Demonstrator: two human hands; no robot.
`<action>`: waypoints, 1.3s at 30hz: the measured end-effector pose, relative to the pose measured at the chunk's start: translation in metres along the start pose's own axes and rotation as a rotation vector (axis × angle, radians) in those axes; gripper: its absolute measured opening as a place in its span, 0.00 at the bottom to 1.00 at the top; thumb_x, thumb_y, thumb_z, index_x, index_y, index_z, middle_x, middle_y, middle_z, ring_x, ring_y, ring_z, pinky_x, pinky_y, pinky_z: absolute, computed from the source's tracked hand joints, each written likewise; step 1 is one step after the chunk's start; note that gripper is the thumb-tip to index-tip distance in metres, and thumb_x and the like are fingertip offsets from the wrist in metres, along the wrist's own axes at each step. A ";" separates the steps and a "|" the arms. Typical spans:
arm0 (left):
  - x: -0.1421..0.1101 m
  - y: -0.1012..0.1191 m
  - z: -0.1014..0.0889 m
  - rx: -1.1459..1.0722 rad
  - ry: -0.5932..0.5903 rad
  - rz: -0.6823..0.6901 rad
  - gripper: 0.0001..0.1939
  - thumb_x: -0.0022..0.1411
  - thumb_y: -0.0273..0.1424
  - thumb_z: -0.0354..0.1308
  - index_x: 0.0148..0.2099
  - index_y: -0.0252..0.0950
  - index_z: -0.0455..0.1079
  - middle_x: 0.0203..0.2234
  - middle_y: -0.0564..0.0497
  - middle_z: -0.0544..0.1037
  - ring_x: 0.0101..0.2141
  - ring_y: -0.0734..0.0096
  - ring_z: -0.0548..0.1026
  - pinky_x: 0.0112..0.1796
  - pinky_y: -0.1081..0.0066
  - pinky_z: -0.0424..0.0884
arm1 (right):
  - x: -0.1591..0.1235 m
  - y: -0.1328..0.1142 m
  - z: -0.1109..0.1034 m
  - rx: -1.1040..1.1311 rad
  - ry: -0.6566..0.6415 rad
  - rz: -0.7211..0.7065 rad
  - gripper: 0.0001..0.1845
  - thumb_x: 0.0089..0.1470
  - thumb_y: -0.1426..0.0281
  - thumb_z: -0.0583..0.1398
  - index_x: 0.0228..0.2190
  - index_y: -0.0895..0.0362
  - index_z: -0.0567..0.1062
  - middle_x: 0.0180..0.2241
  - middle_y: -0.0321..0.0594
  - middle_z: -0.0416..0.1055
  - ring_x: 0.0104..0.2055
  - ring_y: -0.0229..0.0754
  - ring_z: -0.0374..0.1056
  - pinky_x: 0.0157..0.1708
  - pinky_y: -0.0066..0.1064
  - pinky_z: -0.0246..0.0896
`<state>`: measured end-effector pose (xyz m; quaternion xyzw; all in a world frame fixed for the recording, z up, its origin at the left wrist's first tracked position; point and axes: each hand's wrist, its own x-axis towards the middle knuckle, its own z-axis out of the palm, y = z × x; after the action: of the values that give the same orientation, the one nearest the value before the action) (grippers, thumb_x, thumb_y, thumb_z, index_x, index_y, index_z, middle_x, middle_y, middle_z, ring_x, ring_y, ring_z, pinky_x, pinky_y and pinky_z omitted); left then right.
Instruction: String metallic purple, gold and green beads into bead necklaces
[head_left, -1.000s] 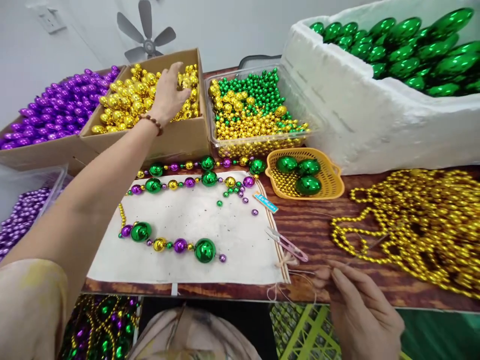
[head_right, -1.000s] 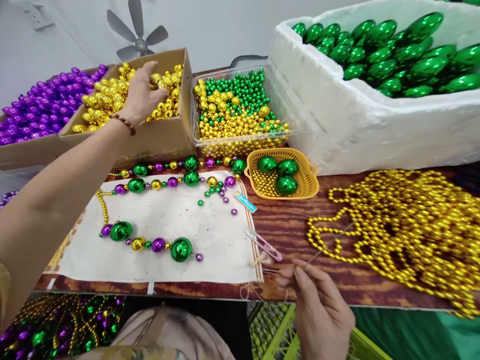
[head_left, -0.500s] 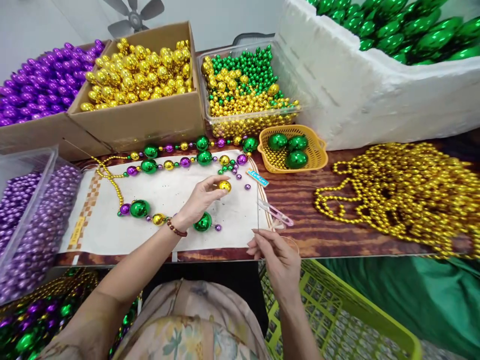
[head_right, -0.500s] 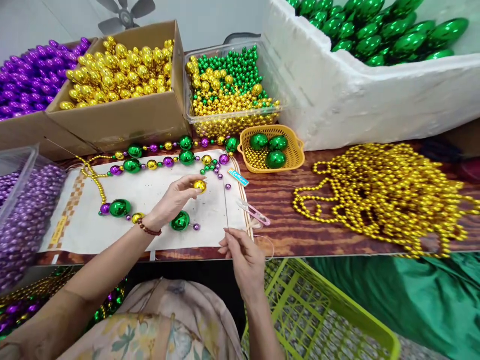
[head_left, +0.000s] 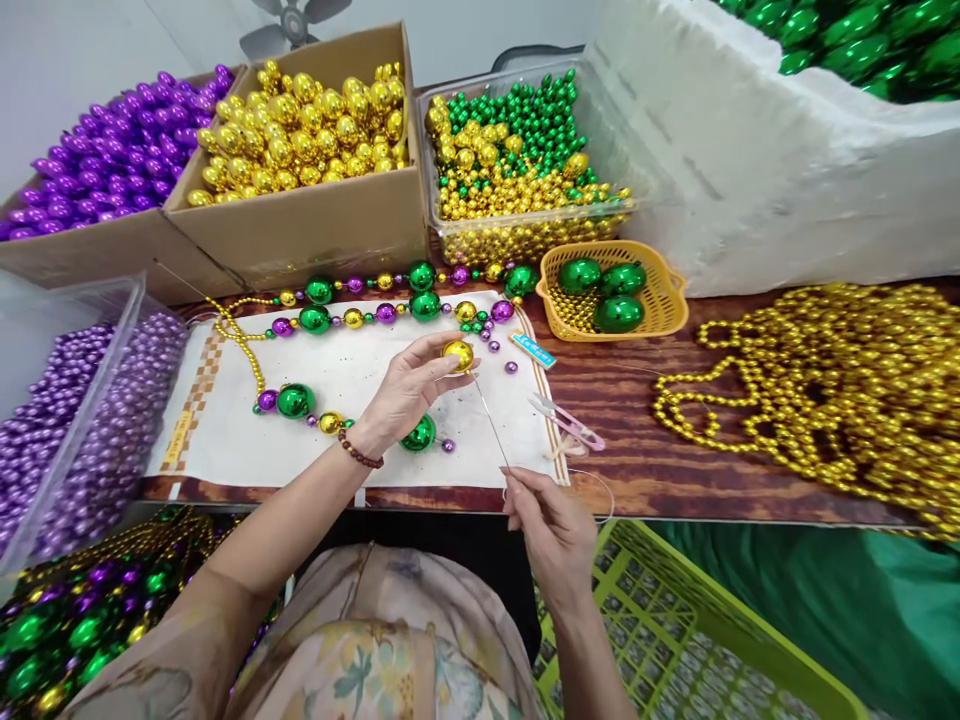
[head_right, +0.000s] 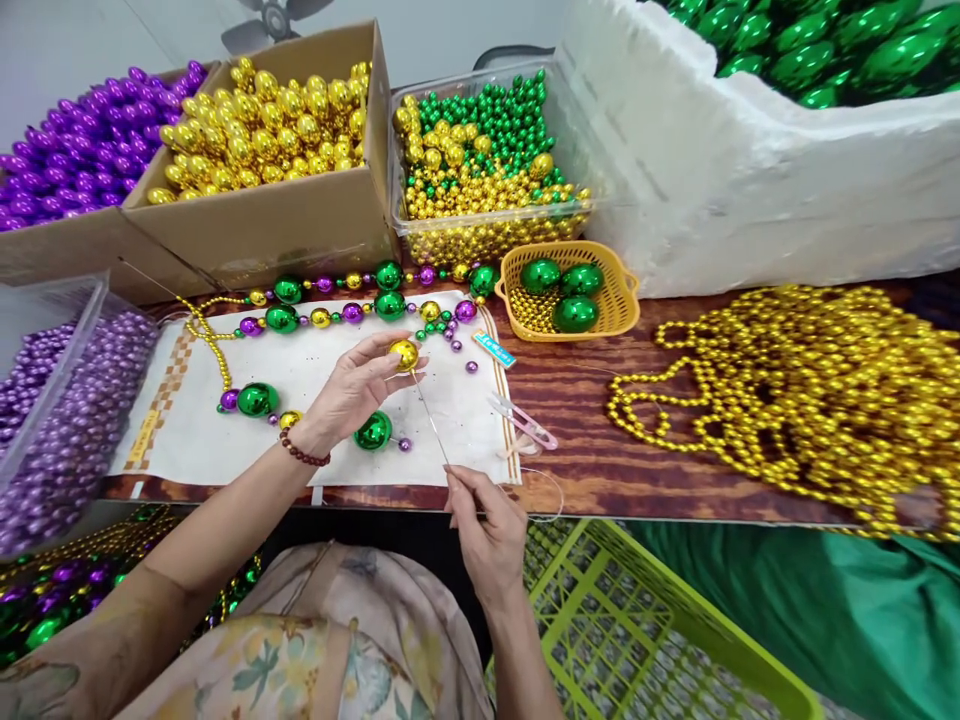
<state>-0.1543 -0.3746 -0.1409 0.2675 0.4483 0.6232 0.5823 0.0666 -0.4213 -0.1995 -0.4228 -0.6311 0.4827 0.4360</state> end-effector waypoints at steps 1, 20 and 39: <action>0.000 0.001 0.000 -0.001 0.008 0.004 0.16 0.57 0.33 0.70 0.48 0.42 0.76 0.42 0.50 0.82 0.46 0.62 0.81 0.53 0.56 0.74 | -0.001 0.000 0.000 -0.005 -0.003 -0.002 0.10 0.63 0.67 0.60 0.38 0.56 0.82 0.19 0.32 0.70 0.16 0.33 0.65 0.19 0.24 0.62; -0.001 0.002 0.003 -0.088 0.008 -0.007 0.16 0.54 0.37 0.73 0.45 0.40 0.79 0.40 0.50 0.82 0.37 0.69 0.81 0.44 0.64 0.75 | -0.008 0.003 0.012 0.019 -0.001 0.024 0.09 0.64 0.68 0.60 0.38 0.57 0.81 0.20 0.31 0.69 0.16 0.31 0.63 0.18 0.23 0.59; -0.033 -0.013 0.028 0.003 -0.055 0.352 0.17 0.56 0.29 0.73 0.48 0.42 0.80 0.44 0.50 0.82 0.44 0.74 0.78 0.46 0.77 0.74 | -0.013 0.023 0.047 0.158 0.094 -0.087 0.08 0.68 0.73 0.56 0.41 0.56 0.76 0.23 0.31 0.70 0.19 0.30 0.64 0.20 0.22 0.59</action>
<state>-0.1184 -0.4001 -0.1332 0.3594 0.3794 0.7075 0.4757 0.0275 -0.4413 -0.2309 -0.3815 -0.5876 0.4911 0.5176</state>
